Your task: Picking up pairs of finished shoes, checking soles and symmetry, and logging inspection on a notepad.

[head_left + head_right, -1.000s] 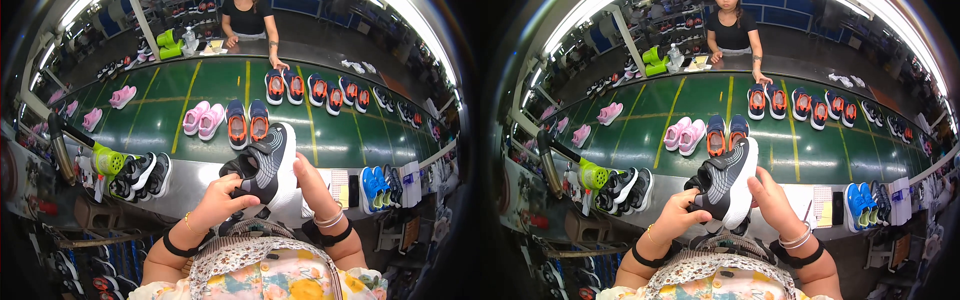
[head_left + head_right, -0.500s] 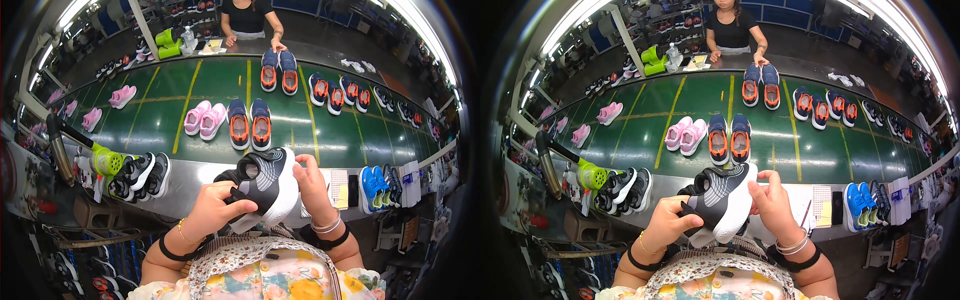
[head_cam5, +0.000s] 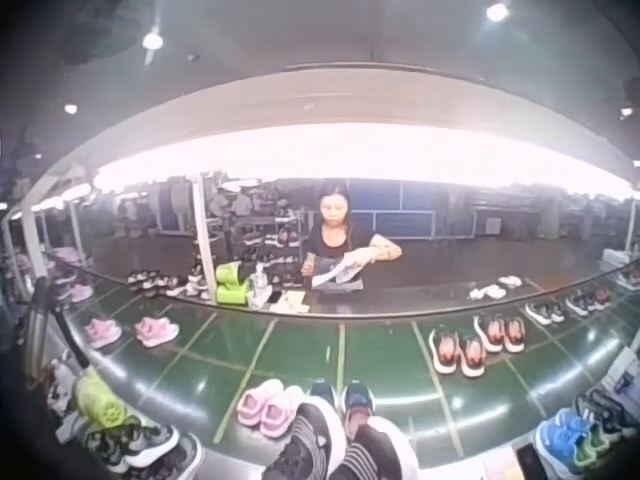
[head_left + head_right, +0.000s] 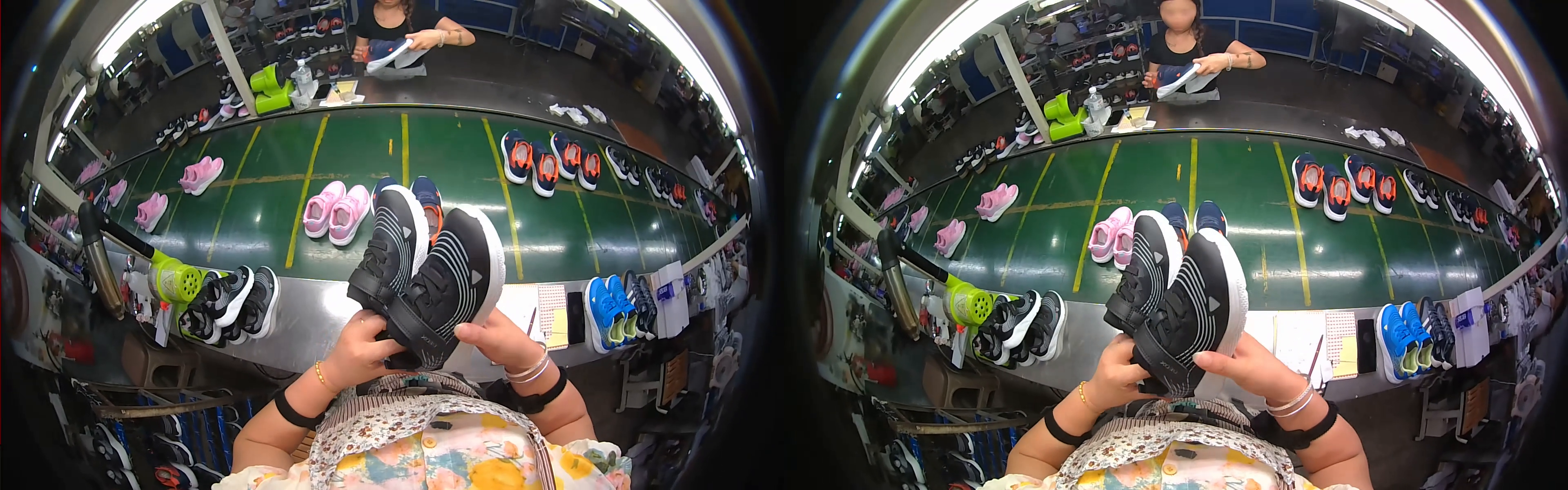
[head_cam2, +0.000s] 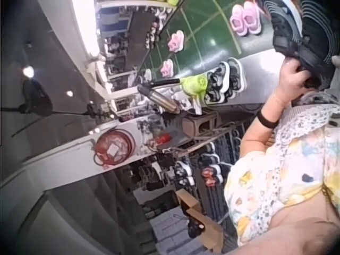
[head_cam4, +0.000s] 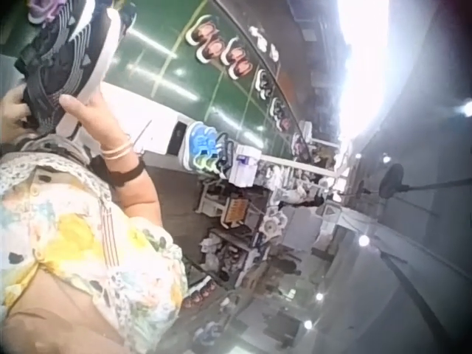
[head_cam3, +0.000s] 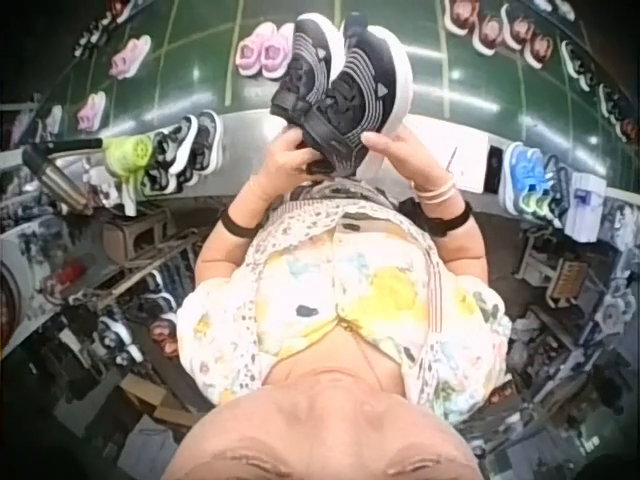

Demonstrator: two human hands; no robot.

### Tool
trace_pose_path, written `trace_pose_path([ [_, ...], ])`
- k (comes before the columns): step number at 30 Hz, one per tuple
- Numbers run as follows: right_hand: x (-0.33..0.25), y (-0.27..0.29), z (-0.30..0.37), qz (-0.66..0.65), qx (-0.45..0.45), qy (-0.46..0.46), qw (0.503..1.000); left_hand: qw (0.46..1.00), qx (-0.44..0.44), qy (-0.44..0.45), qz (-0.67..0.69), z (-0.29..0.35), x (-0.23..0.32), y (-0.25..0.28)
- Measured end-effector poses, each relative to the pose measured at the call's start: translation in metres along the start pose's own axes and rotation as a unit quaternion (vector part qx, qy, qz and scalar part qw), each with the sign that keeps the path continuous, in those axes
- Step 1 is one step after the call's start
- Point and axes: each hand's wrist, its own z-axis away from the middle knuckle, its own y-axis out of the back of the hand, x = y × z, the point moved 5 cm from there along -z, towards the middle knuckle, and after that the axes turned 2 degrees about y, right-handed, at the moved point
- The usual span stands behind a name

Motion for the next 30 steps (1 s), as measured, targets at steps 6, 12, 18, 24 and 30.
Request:
trace_pose_path([
  [6,0.005,-0.007,-0.001,0.091,-0.007,-0.016,0.996,1.0,0.013,0.011,-0.001,0.017,-0.001,-0.014],
  [12,0.006,-0.013,-0.004,0.157,-0.025,0.046,0.986,0.999,0.037,0.009,-0.023,0.027,-0.004,-0.016],
  [18,0.014,-0.015,-0.006,0.251,-0.037,0.041,0.966,0.998,0.051,0.002,-0.023,0.035,-0.008,-0.012],
  [24,0.014,-0.021,-0.004,0.247,-0.038,0.042,0.967,0.998,0.05,0.011,-0.022,0.044,-0.01,-0.012],
  [30,0.022,-0.024,-0.005,0.227,-0.038,0.041,0.972,0.998,0.054,-0.005,-0.044,0.048,-0.01,-0.006],
])
